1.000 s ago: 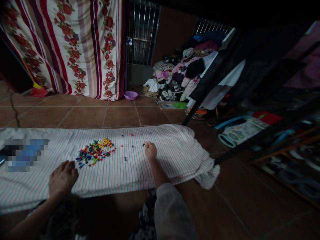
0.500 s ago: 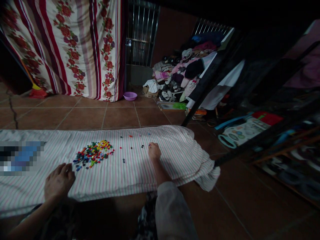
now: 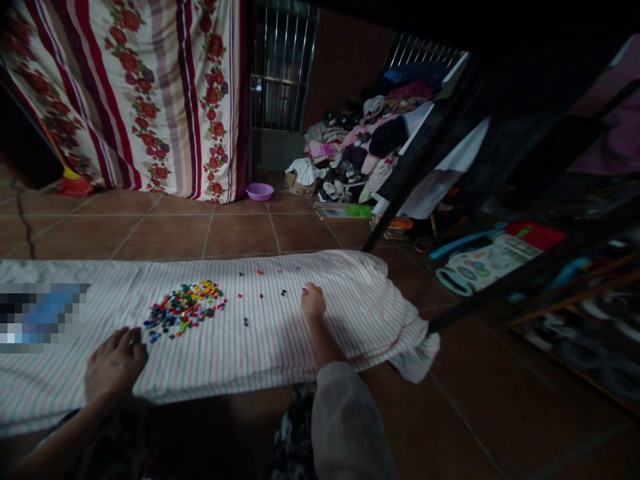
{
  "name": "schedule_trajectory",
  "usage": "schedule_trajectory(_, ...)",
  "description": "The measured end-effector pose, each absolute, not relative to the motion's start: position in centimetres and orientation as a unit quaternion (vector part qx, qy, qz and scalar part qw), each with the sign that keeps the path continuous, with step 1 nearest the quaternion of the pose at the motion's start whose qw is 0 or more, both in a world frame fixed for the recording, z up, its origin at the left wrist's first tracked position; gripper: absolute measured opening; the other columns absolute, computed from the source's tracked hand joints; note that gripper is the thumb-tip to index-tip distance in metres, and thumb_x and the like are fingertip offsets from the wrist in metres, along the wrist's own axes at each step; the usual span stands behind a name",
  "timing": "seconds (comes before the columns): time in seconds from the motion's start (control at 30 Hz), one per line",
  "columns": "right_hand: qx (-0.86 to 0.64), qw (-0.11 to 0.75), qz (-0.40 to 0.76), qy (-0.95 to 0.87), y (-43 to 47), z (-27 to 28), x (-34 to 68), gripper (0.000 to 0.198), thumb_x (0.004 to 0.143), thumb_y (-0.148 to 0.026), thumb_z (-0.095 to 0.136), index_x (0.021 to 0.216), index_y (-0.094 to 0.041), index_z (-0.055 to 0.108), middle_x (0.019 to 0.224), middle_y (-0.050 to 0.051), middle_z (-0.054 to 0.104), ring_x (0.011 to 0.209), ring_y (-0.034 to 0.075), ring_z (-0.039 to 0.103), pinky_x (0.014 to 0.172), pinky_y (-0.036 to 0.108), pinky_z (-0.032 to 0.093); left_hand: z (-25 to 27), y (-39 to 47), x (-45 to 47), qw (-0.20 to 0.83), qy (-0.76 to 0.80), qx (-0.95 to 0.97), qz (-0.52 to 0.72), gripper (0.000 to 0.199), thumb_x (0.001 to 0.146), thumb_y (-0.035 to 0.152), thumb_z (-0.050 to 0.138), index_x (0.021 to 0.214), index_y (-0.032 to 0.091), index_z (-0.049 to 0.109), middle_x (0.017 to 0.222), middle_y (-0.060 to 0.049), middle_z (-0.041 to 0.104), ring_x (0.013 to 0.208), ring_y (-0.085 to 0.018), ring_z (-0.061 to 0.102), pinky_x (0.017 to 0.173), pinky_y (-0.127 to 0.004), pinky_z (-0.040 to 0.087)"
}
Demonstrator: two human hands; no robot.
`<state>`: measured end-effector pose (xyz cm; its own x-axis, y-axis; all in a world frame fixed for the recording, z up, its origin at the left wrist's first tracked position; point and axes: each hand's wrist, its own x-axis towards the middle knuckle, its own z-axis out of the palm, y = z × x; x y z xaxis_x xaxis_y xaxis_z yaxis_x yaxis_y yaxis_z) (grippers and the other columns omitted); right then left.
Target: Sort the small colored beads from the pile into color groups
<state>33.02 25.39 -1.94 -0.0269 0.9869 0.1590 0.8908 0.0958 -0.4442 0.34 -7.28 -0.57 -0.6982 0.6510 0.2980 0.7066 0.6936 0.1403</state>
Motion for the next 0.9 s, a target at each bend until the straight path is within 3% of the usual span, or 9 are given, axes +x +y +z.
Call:
schedule_trajectory(0.27,-0.637,0.303,0.11,-0.7,23.0,-1.6,31.7,0.035,0.09,-0.018,0.041,0.114,-0.013,0.066,0.102,0.012,0.066,0.088,0.02,0.061,0.079,0.028,0.044,-0.5,-7.2,0.4,0.115,-0.911,-0.375,-0.131,0.041,0.089,0.025,0.041,0.121,0.012,0.063,0.132,-0.017,0.058,0.118,-0.03,0.055,0.101,-0.045,0.042)
schedule_trajectory(0.47,-0.535,0.35,0.162,-0.752,18.4,-1.5,27.2,0.032,0.09,-0.022,0.04,0.107,-0.016,0.067,0.102,0.011,0.068,0.088,0.019,0.062,0.083,0.028,0.047,-1.1,-7.2,0.1,0.129,-0.908,-0.375,-0.137,0.039,0.09,0.025,0.041,0.121,0.015,0.063,0.13,-0.015,0.059,0.116,-0.028,0.055,0.1,-0.043,0.039)
schedule_trajectory(0.9,-0.312,0.221,0.279,-0.881,7.5,-1.5,16.2,0.025,0.091,-0.018,0.05,0.102,-0.025,0.071,0.1,0.002,0.069,0.092,0.015,0.065,0.086,0.024,0.049,-1.4,-7.3,-0.1,0.133,-0.896,-0.384,-0.18,0.035,0.088,0.018,0.043,0.115,0.015,0.064,0.128,-0.016,0.06,0.123,-0.029,0.051,0.103,-0.044,0.036)
